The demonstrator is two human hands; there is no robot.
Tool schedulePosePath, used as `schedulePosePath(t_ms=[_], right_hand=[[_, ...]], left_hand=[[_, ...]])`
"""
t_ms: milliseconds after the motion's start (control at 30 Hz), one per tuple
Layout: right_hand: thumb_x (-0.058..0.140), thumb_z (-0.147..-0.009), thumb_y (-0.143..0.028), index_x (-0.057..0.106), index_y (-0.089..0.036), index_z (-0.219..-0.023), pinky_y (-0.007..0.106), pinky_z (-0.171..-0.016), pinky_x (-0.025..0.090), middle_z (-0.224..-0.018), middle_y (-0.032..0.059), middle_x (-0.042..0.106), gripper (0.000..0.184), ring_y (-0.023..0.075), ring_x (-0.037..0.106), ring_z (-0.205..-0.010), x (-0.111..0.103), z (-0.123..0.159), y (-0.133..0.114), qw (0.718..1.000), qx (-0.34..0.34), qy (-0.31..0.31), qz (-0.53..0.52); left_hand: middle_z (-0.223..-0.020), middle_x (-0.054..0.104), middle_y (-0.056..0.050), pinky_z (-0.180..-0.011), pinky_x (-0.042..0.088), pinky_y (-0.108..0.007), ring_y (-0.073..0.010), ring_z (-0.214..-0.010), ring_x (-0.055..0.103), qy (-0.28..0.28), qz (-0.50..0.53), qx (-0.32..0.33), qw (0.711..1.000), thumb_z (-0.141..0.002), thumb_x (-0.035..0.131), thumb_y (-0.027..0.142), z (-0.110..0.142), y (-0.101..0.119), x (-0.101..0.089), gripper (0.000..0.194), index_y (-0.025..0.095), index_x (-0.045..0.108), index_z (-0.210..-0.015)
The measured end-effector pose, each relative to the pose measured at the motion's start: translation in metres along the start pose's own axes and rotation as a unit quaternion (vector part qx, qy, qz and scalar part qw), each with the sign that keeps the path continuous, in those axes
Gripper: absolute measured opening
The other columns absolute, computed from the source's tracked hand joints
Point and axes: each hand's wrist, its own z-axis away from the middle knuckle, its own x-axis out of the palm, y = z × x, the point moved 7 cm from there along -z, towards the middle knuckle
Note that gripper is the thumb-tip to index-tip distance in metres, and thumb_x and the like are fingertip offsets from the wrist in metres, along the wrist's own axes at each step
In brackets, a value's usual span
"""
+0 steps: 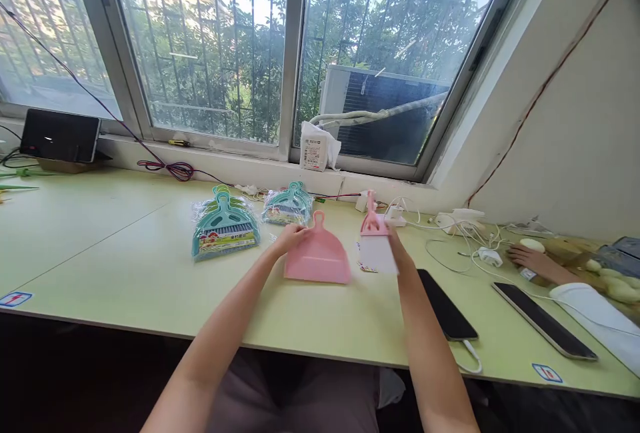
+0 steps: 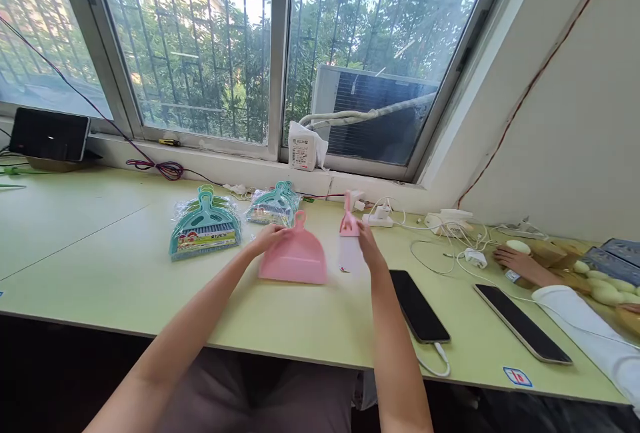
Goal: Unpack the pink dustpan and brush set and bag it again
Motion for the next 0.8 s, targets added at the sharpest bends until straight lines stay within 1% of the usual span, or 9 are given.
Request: schedulePosePath(t_ms=[100,167,233,300,400,467,567,667,800], right_hand=[[0.043,-0.087,-0.061,0.06,-0.019,-0.064,0.028,-0.059,0.042,-0.06,0.0011,0.054,0.05,0.0176,0.054,-0.064,0.022,0.008,0.004,0.991,0.044,-0.128,-0.005],[0.051,-0.083,-0.057,0.062,-0.019,-0.058,0.028,-0.06,0.041,-0.056,0.0015,0.056,0.047,0.0179,0.057,-0.061,0.042,0.017,0.009,0.964,0.092,-0.233,0.085],[0.058,-0.08,-0.05,0.067,-0.018,-0.061,0.029,-0.063,0.042,-0.062,0.0051,0.064,0.038,0.0209,0.063,-0.067,0.053,0.023,0.015,0.93,0.136,-0.278,0.2],[0.061,-0.08,-0.043,0.074,-0.017,-0.075,0.031,-0.07,0.045,-0.082,0.0117,0.073,0.03,0.026,0.069,-0.084,0.055,0.023,0.017,0.906,0.166,-0.253,0.295],[0.055,-0.085,-0.039,0.075,-0.015,-0.102,0.034,-0.079,0.047,-0.111,0.0179,0.072,0.035,0.0295,0.068,-0.105,0.053,0.02,0.019,0.89,0.201,-0.197,0.359],[0.053,-0.087,-0.036,0.073,-0.016,-0.108,0.034,-0.082,0.048,-0.116,0.0182,0.071,0.036,0.0286,0.067,-0.109,0.05,0.019,0.022,0.887,0.215,-0.177,0.369],[0.055,-0.087,-0.031,0.074,-0.015,-0.108,0.033,-0.081,0.048,-0.115,0.0183,0.071,0.033,0.0276,0.068,-0.107,0.047,0.018,0.027,0.885,0.227,-0.162,0.374],[0.057,-0.086,-0.031,0.074,-0.013,-0.109,0.033,-0.079,0.048,-0.116,0.0193,0.071,0.034,0.0279,0.068,-0.107,0.045,0.019,0.032,0.885,0.237,-0.153,0.37],[0.059,-0.086,-0.037,0.072,-0.012,-0.113,0.034,-0.08,0.048,-0.116,0.0199,0.071,0.039,0.0294,0.068,-0.108,0.05,0.019,0.035,0.89,0.225,-0.162,0.362]], left_hand=[[-0.053,0.05,-0.001,-0.054,0.028,-0.026,-0.013,-0.053,0.042,-0.042,-0.105,0.0,0.994,-0.087,0.045,0.041,0.007,-0.003,0.004,0.041,0.018,0.054,-0.054],[-0.054,0.055,-0.003,-0.056,0.031,-0.027,-0.0143,-0.053,0.048,-0.04,-0.171,0.013,0.984,-0.088,0.045,0.039,0.01,-0.001,0.004,0.043,0.018,0.057,-0.053],[-0.06,0.062,-0.008,-0.06,0.036,-0.028,-0.0177,-0.059,0.057,-0.03,-0.239,0.018,0.97,-0.091,0.044,0.04,0.012,0.002,0.004,0.045,0.018,0.063,-0.056],[-0.069,0.068,-0.012,-0.066,0.042,-0.029,-0.0221,-0.069,0.065,-0.024,-0.309,0.018,0.951,-0.093,0.044,0.038,0.012,0.003,0.003,0.044,0.017,0.07,-0.064],[-0.085,0.071,-0.017,-0.073,0.047,-0.031,-0.0257,-0.083,0.069,-0.025,-0.384,0.026,0.923,-0.095,0.045,0.026,0.011,0.005,0.005,0.035,0.013,0.074,-0.081],[-0.096,0.069,-0.02,-0.075,0.05,-0.032,-0.0266,-0.088,0.07,-0.024,-0.404,0.033,0.914,-0.093,0.044,0.013,0.011,0.007,0.004,0.029,0.009,0.073,-0.092],[-0.105,0.067,-0.021,-0.077,0.052,-0.034,-0.0282,-0.097,0.068,-0.009,-0.42,0.041,0.907,-0.089,0.039,0.0,0.011,0.012,0.001,0.035,0.007,0.071,-0.102],[-0.102,0.068,-0.02,-0.076,0.053,-0.035,-0.0292,-0.097,0.069,0.003,-0.432,0.037,0.901,-0.093,0.038,0.005,0.013,0.015,-0.004,0.035,0.008,0.071,-0.1],[-0.092,0.07,-0.02,-0.074,0.053,-0.037,-0.031,-0.091,0.071,0.038,-0.419,0.009,0.907,-0.102,0.03,0.027,0.013,0.014,-0.012,0.046,0.008,0.071,-0.097]])
